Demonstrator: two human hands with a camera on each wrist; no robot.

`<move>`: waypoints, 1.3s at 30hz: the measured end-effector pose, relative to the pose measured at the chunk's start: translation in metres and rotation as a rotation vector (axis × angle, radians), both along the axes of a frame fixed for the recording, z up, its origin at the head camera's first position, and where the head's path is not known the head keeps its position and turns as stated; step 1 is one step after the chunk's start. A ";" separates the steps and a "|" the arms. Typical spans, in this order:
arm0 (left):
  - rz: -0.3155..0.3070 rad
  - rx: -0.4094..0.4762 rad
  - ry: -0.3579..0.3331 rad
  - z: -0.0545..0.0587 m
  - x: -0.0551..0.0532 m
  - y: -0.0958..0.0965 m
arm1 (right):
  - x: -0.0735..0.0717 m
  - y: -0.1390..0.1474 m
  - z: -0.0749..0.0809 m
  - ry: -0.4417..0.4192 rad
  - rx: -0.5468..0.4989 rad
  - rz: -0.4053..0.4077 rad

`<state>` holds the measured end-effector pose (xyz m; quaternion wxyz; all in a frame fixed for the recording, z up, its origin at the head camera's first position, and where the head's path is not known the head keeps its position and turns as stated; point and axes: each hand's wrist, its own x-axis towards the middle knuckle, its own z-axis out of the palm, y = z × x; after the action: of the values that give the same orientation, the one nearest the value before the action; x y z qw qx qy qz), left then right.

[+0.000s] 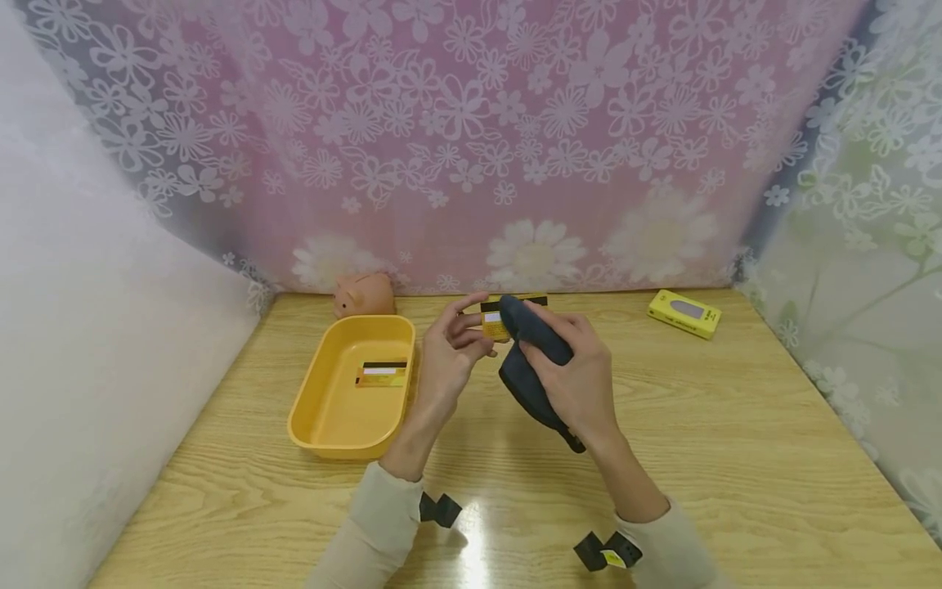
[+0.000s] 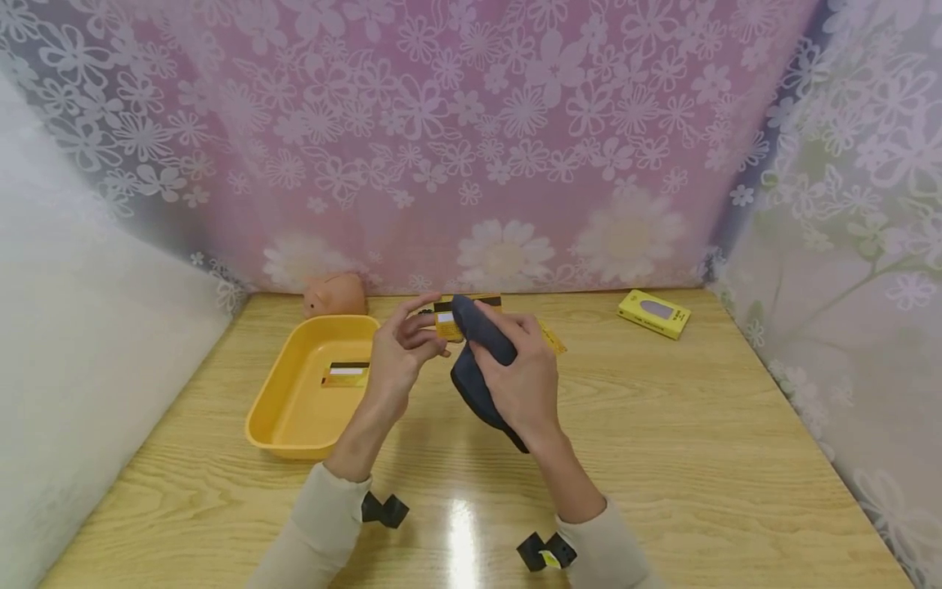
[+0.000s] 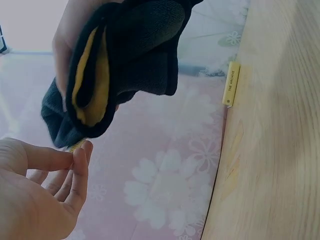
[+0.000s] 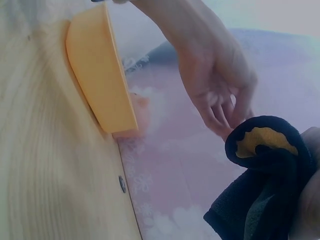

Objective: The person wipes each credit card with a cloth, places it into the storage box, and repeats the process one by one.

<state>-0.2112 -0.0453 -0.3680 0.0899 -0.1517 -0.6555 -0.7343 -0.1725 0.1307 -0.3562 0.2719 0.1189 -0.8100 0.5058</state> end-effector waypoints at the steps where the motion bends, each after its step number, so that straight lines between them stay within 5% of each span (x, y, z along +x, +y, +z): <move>1: 0.001 0.006 0.000 0.000 0.000 -0.001 | -0.001 0.002 0.000 0.000 -0.001 -0.014; 10: 0.012 0.033 -0.048 0.004 0.000 -0.007 | -0.013 0.035 0.004 -0.052 -0.050 -0.139; 21: 0.039 0.017 -0.056 0.012 0.000 -0.019 | -0.009 0.070 0.019 -0.103 -0.128 -0.255; 30: 0.091 -0.027 -0.082 0.021 -0.001 -0.053 | -0.010 0.074 0.023 -0.130 -0.153 -0.211; 39: 0.166 -0.138 -0.163 0.018 0.000 -0.108 | -0.011 0.079 0.024 -0.144 -0.164 -0.190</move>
<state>-0.2113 -0.1529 -0.3497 0.0862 -0.0425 -0.7200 -0.6873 -0.1835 0.2093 -0.3320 0.2683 -0.0174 -0.7910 0.5495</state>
